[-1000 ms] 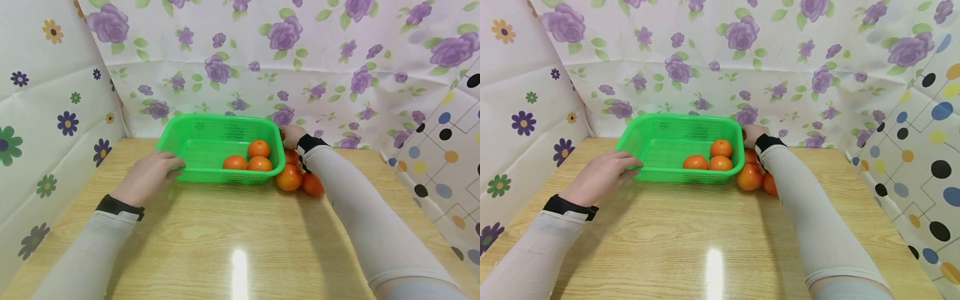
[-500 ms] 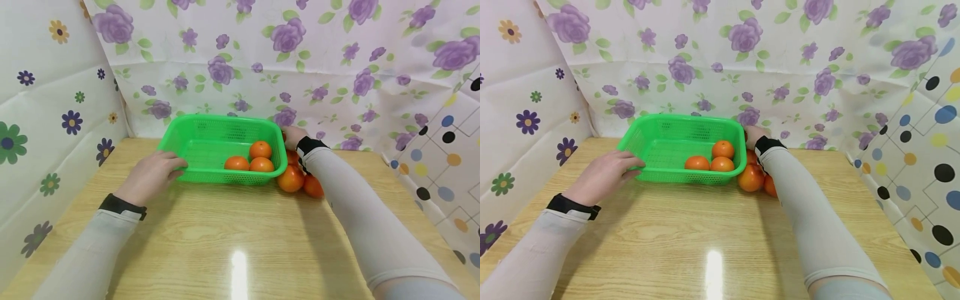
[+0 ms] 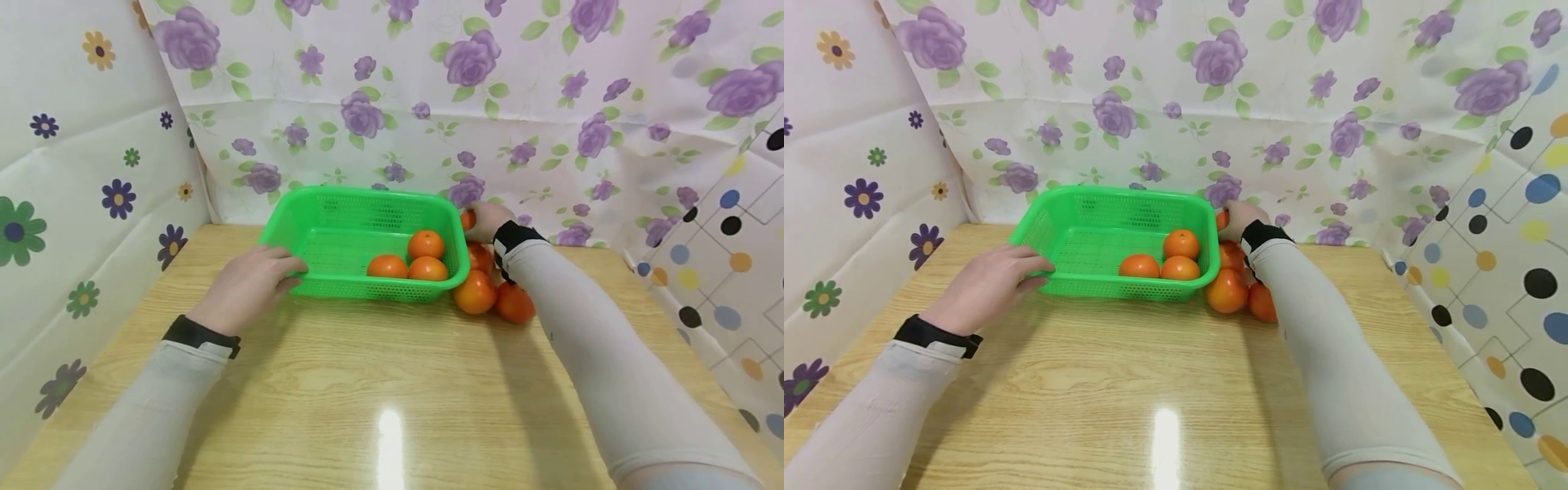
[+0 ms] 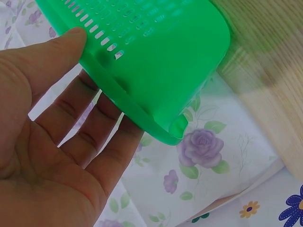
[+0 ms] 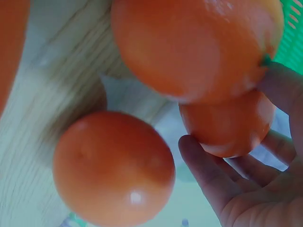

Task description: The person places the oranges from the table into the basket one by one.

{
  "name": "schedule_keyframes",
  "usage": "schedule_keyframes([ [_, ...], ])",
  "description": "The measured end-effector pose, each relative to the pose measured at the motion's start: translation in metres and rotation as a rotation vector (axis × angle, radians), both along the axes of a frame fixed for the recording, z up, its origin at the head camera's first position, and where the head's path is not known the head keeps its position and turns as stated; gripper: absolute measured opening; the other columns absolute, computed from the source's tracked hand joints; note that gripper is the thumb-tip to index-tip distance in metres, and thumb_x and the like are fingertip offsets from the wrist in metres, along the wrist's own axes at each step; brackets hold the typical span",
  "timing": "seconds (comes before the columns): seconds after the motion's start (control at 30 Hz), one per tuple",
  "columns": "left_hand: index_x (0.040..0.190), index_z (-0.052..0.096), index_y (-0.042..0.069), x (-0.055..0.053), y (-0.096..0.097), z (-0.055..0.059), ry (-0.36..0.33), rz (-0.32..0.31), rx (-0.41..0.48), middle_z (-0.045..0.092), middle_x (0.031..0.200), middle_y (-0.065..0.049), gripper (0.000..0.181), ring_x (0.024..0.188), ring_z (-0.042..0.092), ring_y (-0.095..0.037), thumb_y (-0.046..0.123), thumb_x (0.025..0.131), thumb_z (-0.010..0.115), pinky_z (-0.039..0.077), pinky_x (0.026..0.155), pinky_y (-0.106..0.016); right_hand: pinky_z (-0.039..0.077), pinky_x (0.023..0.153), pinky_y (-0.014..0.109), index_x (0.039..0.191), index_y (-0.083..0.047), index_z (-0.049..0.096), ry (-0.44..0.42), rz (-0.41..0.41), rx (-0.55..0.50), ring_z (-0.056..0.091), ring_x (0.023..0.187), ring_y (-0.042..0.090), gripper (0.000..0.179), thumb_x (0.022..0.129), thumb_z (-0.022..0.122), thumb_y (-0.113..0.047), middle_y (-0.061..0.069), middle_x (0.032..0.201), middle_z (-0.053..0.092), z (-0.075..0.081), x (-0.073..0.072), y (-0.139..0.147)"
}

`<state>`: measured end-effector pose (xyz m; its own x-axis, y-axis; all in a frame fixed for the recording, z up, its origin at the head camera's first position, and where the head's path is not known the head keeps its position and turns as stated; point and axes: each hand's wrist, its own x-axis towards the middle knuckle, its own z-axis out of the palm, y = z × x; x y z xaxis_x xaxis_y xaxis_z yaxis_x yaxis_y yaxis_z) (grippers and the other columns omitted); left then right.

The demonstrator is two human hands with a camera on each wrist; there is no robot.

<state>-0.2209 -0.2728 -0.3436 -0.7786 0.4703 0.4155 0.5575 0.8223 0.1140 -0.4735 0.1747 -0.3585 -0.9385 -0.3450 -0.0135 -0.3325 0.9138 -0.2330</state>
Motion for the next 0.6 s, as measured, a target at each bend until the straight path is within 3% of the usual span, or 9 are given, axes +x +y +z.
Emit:
schedule_keyframes([
  [0.03,0.112,0.084,0.008,0.000,0.000,0.000,0.001,-0.001,0.001,0.078,0.109,-0.010,0.018,0.102,0.073,-0.035,0.002,0.094,0.087,0.064,0.088,-0.051,0.056,0.101,0.057,0.137,0.001,0.064,0.011,0.004,-0.006,0.066,0.111,0.043,0.076,0.084,0.087,-0.048,0.022,0.122,0.072,-0.001,-0.004,0.004],
  [0.17,0.111,0.084,0.008,0.001,0.000,-0.001,0.001,0.002,0.002,0.078,0.109,-0.010,0.018,0.103,0.073,-0.035,0.003,0.094,0.087,0.064,0.088,-0.051,0.056,0.097,0.055,0.139,0.003,0.063,-0.008,-0.042,-0.051,0.065,0.105,0.043,0.068,0.087,0.086,-0.036,0.023,0.117,0.071,0.022,0.022,0.000],
  [0.37,0.112,0.084,0.009,0.001,0.001,-0.001,-0.005,0.001,0.002,0.078,0.109,-0.009,0.019,0.101,0.073,-0.033,0.003,0.094,0.087,0.064,0.087,-0.051,0.055,0.102,0.055,0.153,0.004,0.053,-0.013,-0.084,-0.089,0.062,0.112,0.042,0.071,0.094,0.080,-0.027,0.024,0.130,0.067,0.040,0.043,0.006],
  [0.6,0.114,0.084,0.010,0.001,0.000,-0.001,-0.009,-0.008,0.006,0.078,0.112,-0.009,0.021,0.103,0.073,-0.033,0.004,0.095,0.087,0.064,0.087,-0.052,0.054,0.105,0.058,0.154,0.005,0.052,0.068,-0.040,-0.113,0.062,0.114,0.045,0.073,0.096,0.084,-0.026,0.027,0.134,0.066,0.061,0.065,0.008],
])
